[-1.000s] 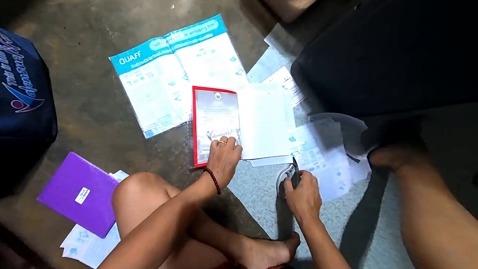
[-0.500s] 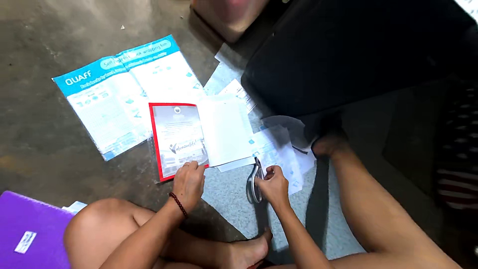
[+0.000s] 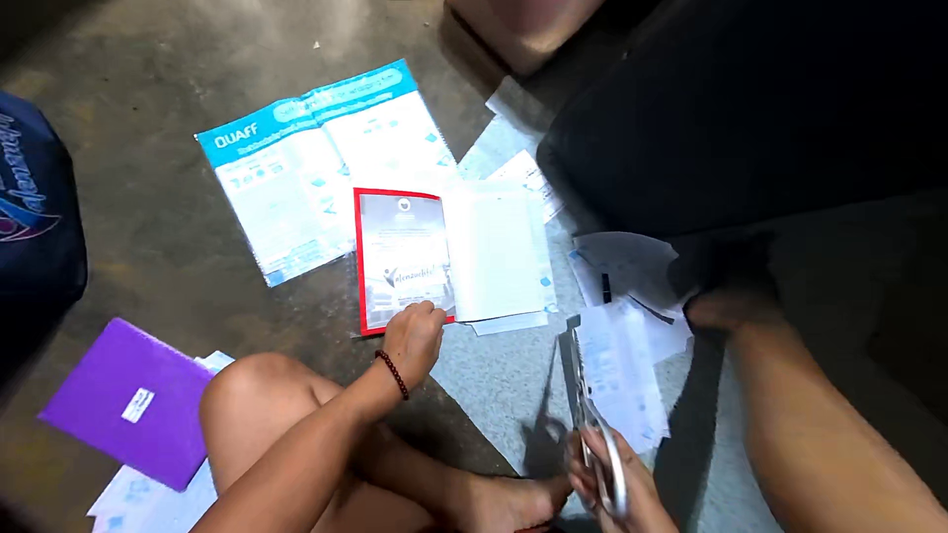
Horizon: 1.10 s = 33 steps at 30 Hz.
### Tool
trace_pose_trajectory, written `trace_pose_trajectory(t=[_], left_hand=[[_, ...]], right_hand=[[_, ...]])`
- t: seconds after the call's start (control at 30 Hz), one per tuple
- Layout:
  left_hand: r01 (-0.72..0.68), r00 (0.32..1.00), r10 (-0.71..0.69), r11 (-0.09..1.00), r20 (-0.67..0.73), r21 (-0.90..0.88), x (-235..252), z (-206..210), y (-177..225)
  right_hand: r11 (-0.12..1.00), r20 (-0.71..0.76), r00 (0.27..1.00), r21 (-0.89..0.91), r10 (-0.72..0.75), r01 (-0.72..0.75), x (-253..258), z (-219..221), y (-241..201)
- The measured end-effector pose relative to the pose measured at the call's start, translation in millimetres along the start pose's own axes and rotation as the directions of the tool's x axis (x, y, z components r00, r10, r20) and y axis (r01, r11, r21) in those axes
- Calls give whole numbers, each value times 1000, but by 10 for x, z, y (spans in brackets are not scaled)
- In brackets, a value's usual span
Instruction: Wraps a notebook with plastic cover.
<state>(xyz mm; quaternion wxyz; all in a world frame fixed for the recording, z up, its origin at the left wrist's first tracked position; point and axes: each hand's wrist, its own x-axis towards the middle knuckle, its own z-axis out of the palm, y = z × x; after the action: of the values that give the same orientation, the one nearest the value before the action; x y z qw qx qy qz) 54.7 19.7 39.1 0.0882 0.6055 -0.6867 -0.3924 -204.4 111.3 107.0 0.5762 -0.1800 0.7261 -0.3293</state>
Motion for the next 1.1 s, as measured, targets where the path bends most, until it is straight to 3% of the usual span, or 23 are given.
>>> trace_pose_trajectory(t=[0.1,0.17,0.23,0.33,0.43,0.6,0.77,0.87,1.1], left_hand=[[2,998,-2,1000,-69,11,20,19,-17],[-54,961,59,998,-268,24,28,106,-61],[-115,852,145,989,-503,92,76,150,-109],[-88,803,150,987,-577,135,82,29,-118],[-77,824,141,987,-548,139,30,-14,-113],[-195,864,244,969,-440,153,7,47,-86],[-126,990,137,967,-34,219,23,-73,26],[-84,995,69,969,71,235,44,-118,65],[-54,988,15,967,154,247,64,-144,99]], right_hand=[[999,393,920,52,-20,-1,-158,-245,172],[998,548,836,44,13,-45,-205,-268,208],[978,664,741,74,99,-197,-187,-202,181],[927,693,671,11,263,-375,-117,11,62],[933,625,699,-164,349,-320,-1,228,-119],[900,511,758,-369,405,-231,236,412,-431],[855,474,751,-465,459,-229,410,503,-676],[827,474,726,-512,498,-233,452,537,-769],[798,470,702,-554,535,-237,496,564,-830]])
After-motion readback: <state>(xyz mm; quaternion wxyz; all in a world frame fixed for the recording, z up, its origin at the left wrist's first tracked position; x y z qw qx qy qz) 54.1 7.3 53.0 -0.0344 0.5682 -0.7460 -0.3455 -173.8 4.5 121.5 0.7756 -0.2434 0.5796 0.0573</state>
